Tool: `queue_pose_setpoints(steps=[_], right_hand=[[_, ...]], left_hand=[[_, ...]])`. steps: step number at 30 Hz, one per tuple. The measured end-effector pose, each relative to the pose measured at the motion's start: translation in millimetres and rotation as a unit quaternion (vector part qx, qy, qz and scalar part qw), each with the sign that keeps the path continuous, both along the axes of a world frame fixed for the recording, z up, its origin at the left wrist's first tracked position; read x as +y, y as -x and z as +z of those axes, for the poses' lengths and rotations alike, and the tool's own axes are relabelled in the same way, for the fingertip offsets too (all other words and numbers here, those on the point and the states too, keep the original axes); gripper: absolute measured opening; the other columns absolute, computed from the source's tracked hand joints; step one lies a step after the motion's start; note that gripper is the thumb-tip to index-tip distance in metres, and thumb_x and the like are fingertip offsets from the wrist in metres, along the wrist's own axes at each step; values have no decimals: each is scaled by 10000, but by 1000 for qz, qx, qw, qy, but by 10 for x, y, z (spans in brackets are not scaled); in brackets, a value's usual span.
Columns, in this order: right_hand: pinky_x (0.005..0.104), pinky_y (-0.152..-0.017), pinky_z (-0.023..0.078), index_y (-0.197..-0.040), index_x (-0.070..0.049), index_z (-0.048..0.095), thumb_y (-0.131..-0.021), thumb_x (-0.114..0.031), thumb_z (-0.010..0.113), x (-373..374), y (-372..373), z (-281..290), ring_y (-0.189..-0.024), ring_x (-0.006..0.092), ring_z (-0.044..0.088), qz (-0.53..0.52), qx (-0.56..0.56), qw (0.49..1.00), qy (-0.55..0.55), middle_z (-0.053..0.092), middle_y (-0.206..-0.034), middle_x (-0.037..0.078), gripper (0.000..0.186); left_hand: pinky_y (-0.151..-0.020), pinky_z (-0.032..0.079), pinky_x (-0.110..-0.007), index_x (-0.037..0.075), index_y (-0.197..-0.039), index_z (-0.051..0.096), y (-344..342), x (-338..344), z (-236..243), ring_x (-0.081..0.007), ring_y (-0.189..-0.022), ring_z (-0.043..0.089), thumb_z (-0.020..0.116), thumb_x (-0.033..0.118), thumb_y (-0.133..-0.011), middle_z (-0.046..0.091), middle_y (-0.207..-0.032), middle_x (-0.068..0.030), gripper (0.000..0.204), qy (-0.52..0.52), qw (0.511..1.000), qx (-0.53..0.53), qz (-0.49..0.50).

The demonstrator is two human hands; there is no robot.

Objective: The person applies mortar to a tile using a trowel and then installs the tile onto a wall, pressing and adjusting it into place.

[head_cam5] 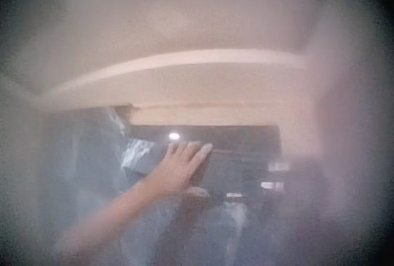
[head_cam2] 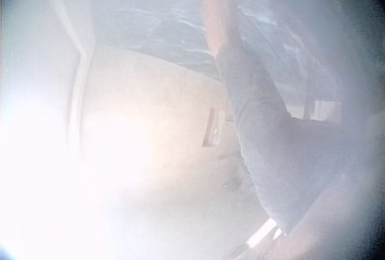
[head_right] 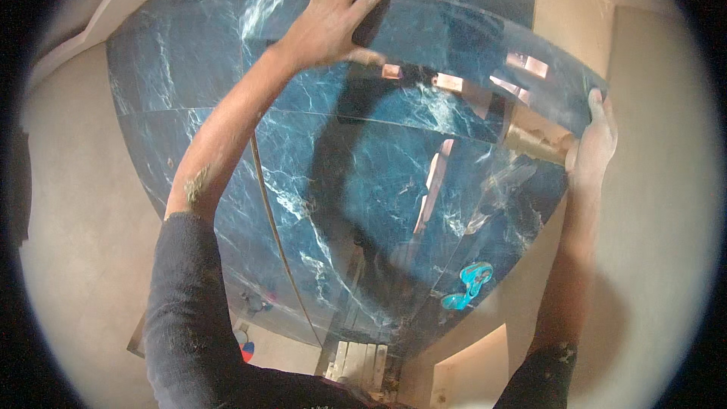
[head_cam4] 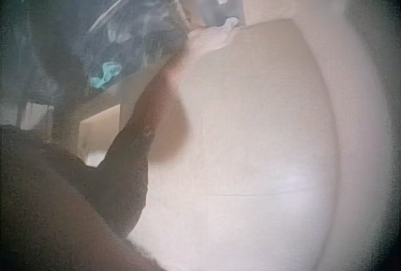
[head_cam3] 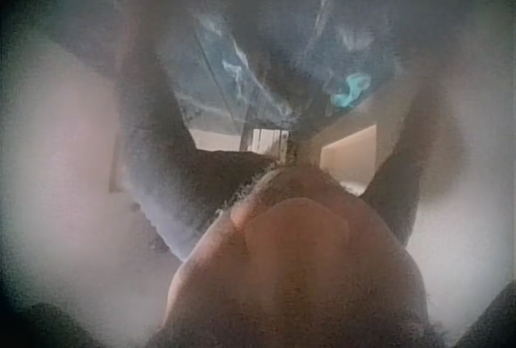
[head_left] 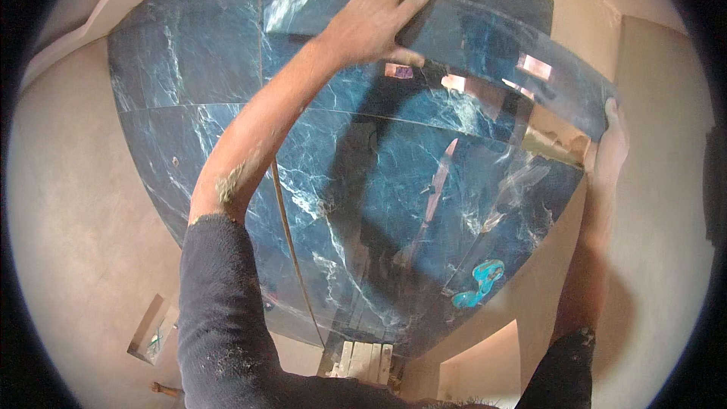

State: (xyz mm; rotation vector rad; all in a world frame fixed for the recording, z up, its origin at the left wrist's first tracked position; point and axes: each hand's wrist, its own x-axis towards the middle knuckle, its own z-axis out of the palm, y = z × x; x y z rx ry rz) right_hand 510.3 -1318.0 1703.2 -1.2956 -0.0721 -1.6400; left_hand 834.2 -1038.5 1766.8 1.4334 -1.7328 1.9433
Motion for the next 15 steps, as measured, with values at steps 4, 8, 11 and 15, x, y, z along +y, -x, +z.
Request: queue_pose_setpoints(steps=[4,8,11,15], right_hand=[[349,-1098,412,-1375,89,530,-1039,-167,586,-267,-210,583,-1244,225,564,-1,-36,999,0,594,-1351,132,426],[357,-1168,376,-1453,106,442,-1044,-175,573,-255,-413,1037,-1369,243,494,-1,-44,999,20,501,-1492,167,513],[354,-1156,386,-1451,95,449,-1033,-152,588,-278,-592,1279,-1348,242,511,22,-47,997,63,517,-1474,166,504],[348,-1100,435,-1356,86,557,-1018,-116,604,-718,-651,1686,-1228,229,588,-21,-24,996,88,615,-1354,154,397]], left_hand=[[-1172,215,-610,58,-1583,241,76,-51,552,-442,-1395,341,821,577,-708,395,-1462,-223,1171,-13,999,46,7],[-1178,200,-615,66,-1593,230,-43,-94,930,-449,-1430,307,828,608,-662,354,-1531,-233,1233,2,994,76,78],[-1190,185,-609,76,-1603,215,-264,-93,1079,-457,-1453,276,837,594,-676,327,-1564,-234,1230,26,998,41,42],[-1198,180,-600,102,-1611,213,-288,-183,1258,-458,-1465,260,846,566,-686,330,-1559,-237,1214,34,991,86,99]])
